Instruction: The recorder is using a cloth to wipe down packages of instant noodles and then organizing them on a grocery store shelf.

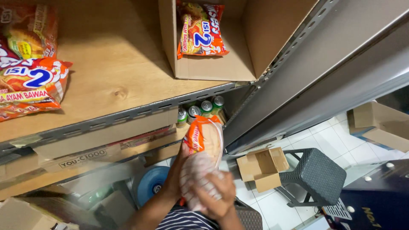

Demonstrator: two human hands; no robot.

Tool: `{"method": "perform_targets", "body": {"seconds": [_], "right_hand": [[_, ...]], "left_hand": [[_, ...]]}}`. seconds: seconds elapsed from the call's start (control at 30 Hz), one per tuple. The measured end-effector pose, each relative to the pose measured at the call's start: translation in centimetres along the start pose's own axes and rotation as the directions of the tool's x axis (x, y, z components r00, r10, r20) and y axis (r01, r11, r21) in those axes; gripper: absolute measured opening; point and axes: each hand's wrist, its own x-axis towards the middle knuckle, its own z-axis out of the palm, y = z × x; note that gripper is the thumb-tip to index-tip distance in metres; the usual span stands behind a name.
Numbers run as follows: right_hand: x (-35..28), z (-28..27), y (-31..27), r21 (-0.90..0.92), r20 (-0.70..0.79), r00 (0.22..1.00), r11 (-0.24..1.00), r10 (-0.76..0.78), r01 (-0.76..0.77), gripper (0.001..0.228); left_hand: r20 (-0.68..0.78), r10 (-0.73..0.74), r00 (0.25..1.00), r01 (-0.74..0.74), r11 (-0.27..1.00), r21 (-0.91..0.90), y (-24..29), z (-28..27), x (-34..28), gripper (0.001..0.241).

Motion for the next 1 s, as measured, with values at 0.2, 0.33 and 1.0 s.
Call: {"method": "perform_targets", "body": {"seconds": [0.2,0.33,1.0], "right_hand": [[-0.1,-0.8,0.6,-0.061,0.121,0.982,0.987,-0.143,0.151,0.028],[4.0,-1.6,1.9,-0.105,-0.107,0.943,0.94,0.315,-0.326,0.04],[0.9,-2.0,1.4,0.041,-0.119,0.897,0.905,0.426,-0.424,0.035]], "left_hand": [[0.139,-0.245,0.96,0.277,0.912,-0.303,-2.8,-6.2,0.3,0.091],[0.295,-0.155,0.943,0.253,0.909,-0.331,0.1,-1.4,-0.3,0.08],[0.075,-0.023,0.997,0.052,0.909,-0.413,-1.4,-2.6,0.6,0.062]]}}
